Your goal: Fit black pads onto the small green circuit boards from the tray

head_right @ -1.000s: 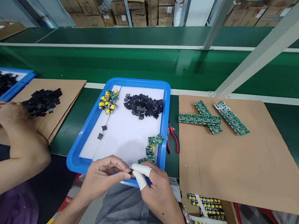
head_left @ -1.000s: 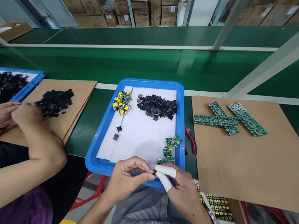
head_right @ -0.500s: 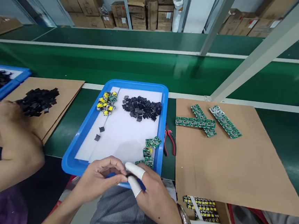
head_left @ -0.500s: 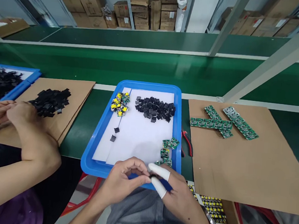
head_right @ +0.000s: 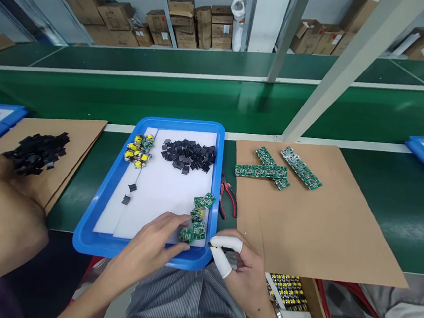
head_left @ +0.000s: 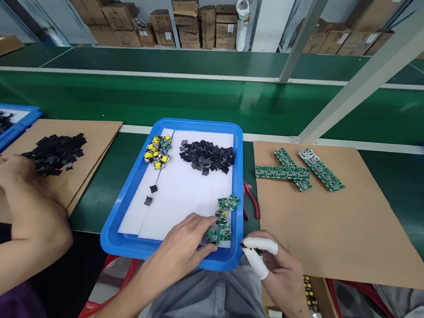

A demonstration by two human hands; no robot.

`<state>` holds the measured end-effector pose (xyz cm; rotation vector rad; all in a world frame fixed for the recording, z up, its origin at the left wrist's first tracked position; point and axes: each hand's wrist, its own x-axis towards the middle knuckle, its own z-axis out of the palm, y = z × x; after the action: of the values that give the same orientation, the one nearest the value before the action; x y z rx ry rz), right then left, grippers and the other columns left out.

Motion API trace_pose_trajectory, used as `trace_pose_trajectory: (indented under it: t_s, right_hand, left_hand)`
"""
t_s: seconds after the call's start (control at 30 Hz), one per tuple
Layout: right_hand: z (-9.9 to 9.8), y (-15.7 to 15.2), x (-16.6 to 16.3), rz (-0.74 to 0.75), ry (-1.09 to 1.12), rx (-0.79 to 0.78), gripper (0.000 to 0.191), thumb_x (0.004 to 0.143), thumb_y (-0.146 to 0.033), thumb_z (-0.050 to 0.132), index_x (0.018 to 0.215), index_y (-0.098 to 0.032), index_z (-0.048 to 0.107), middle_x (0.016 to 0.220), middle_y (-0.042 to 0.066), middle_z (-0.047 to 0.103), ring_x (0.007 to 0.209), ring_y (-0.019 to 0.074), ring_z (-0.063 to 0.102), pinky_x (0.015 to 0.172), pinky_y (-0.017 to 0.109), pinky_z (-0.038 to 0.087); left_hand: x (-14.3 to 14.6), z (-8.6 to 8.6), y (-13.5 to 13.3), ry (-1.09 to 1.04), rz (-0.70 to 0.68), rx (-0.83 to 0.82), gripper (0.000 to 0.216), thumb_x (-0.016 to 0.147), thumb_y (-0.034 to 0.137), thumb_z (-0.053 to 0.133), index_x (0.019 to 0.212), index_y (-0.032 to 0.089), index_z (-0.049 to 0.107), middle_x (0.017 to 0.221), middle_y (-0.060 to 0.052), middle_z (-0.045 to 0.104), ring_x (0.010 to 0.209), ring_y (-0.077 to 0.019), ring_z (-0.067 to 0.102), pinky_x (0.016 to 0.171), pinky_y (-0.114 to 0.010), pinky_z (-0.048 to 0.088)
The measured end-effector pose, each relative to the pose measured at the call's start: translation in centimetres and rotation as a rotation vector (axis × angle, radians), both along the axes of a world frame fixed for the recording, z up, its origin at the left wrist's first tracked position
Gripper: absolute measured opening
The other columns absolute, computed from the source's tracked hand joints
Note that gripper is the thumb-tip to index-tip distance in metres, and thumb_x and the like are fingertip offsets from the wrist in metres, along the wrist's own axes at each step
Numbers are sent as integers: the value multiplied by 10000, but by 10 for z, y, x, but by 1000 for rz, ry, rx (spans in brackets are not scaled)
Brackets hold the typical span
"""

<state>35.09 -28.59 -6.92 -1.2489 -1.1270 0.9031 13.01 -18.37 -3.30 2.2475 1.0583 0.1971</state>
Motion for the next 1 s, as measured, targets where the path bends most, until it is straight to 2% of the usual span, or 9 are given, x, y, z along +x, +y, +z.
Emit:
trace_pose_trajectory:
  t_s: [0.1,0.3,0.4,0.53,0.63,0.77,0.9,1.0]
  right_hand:
    - [1,2,-4,-14,48,6,200,911,-127,703,1041,-259,779,1006,79,751,924,211,728,819,324,619]
    - [6,14,-25,42,63,71,274,905,-75,683,1047,-289,777,987,53,746,907,194,723,810,311,601]
    - [10,23,-38,97,55,76,270,908,-79,676,1059,-281,774,983,54,746,889,194,721,801,324,594]
    - [10,30,-51,89,23,63,247,908,-89,669,1027,-272,783,943,42,743,848,179,715,766,303,583]
    - [9,30,-57,38,-9,50,217,899,-111,677,1021,-255,783,927,42,745,815,176,711,746,296,593]
    - [7,30,-62,-21,-5,-20,180,868,-136,696,993,-238,774,901,35,748,766,168,705,721,276,610]
    - [9,34,-64,34,149,-93,102,828,-169,729,914,-209,766,870,40,739,731,159,705,687,260,617]
    - [13,38,-62,41,256,-123,81,795,-192,777,875,-195,762,786,21,703,663,144,678,632,244,595]
  left_hand:
    - [-9,4,-1,0,66,-5,431,952,234,633,1377,246,558,1206,-105,695,1079,-312,688,913,-485,576]
    - [-17,10,-16,-279,178,-66,361,953,164,591,1295,273,622,1218,-76,643,1105,-227,652,937,-349,556]
    - [-17,5,-25,-348,220,-118,404,942,168,610,1328,287,620,1213,-78,623,1103,-222,642,931,-336,557]
    - [-22,-6,-30,-447,332,-260,529,914,205,688,1409,280,518,1188,-71,666,1030,-204,680,933,-339,568]
    - [-25,-10,-30,-503,349,-319,423,912,229,710,1314,254,581,1174,-76,682,1009,-205,688,915,-338,576]
    - [-24,-13,-29,-578,308,-236,314,909,188,714,1213,247,660,1259,-99,682,1152,-247,668,969,-367,564]
    - [-21,-15,-33,-596,272,-94,380,880,147,750,1230,281,686,1265,-84,719,1199,-257,670,1040,-413,551]
    - [-21,-14,-34,-610,248,-92,477,856,150,784,1299,297,685,1313,-91,718,1225,-273,670,1046,-425,561]
